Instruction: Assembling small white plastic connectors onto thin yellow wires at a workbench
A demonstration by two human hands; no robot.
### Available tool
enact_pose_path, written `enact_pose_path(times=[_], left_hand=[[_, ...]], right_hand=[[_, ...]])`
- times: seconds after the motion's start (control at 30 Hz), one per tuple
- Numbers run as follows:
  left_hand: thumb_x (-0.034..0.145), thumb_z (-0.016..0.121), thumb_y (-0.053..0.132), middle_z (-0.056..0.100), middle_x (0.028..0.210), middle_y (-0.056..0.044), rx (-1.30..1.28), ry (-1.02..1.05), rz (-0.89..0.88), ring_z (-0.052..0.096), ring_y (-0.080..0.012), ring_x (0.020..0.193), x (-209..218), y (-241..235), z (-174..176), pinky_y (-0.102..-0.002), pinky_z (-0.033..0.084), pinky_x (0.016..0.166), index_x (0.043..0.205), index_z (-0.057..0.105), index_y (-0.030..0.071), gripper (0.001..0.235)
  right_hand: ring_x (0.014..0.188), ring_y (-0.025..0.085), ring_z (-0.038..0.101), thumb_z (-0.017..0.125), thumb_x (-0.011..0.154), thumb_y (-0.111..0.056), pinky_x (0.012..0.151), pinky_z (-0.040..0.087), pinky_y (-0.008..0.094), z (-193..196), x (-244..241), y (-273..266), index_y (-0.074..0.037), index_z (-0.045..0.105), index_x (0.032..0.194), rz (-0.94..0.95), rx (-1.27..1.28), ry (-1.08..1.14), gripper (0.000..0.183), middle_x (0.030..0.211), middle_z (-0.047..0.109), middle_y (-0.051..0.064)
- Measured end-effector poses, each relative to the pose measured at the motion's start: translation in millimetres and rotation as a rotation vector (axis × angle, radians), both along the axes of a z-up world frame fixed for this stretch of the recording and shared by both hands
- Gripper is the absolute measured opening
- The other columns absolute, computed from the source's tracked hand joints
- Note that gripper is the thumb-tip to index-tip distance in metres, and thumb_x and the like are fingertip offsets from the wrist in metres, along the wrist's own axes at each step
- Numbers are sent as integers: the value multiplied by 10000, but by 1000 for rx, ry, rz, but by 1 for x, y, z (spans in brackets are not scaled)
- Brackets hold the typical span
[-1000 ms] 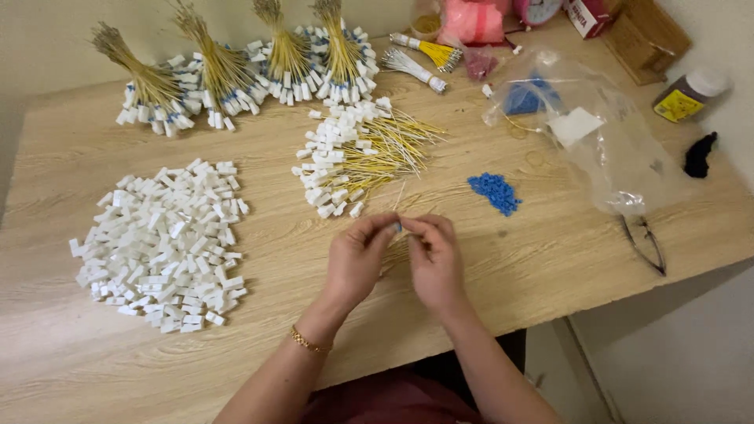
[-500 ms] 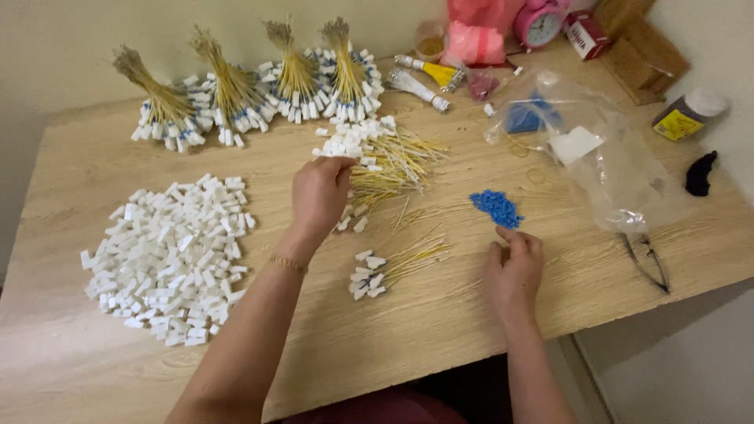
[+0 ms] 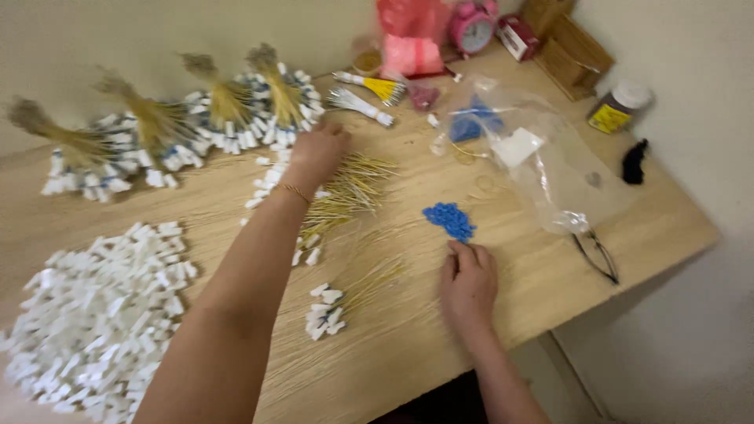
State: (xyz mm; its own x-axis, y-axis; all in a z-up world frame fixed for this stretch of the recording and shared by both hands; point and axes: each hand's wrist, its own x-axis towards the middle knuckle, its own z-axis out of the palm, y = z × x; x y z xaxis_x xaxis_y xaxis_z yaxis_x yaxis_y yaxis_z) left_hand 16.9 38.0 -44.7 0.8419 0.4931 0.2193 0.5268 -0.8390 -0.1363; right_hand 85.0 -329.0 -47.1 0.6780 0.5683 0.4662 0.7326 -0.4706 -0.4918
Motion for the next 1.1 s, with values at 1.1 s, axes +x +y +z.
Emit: enact_pose_path(times=[1.1], left_hand=[[978,544,-91,515,916,-150,-784,-1239,-64,602,-195,757,-173,-194,113,-302,535,677,1145,627,-83,187]], right_hand=[[839,334,640,658,833,-123,744,504,423,-16,35,-7,-97,695,1003,96,7,136,176,837,592,119]])
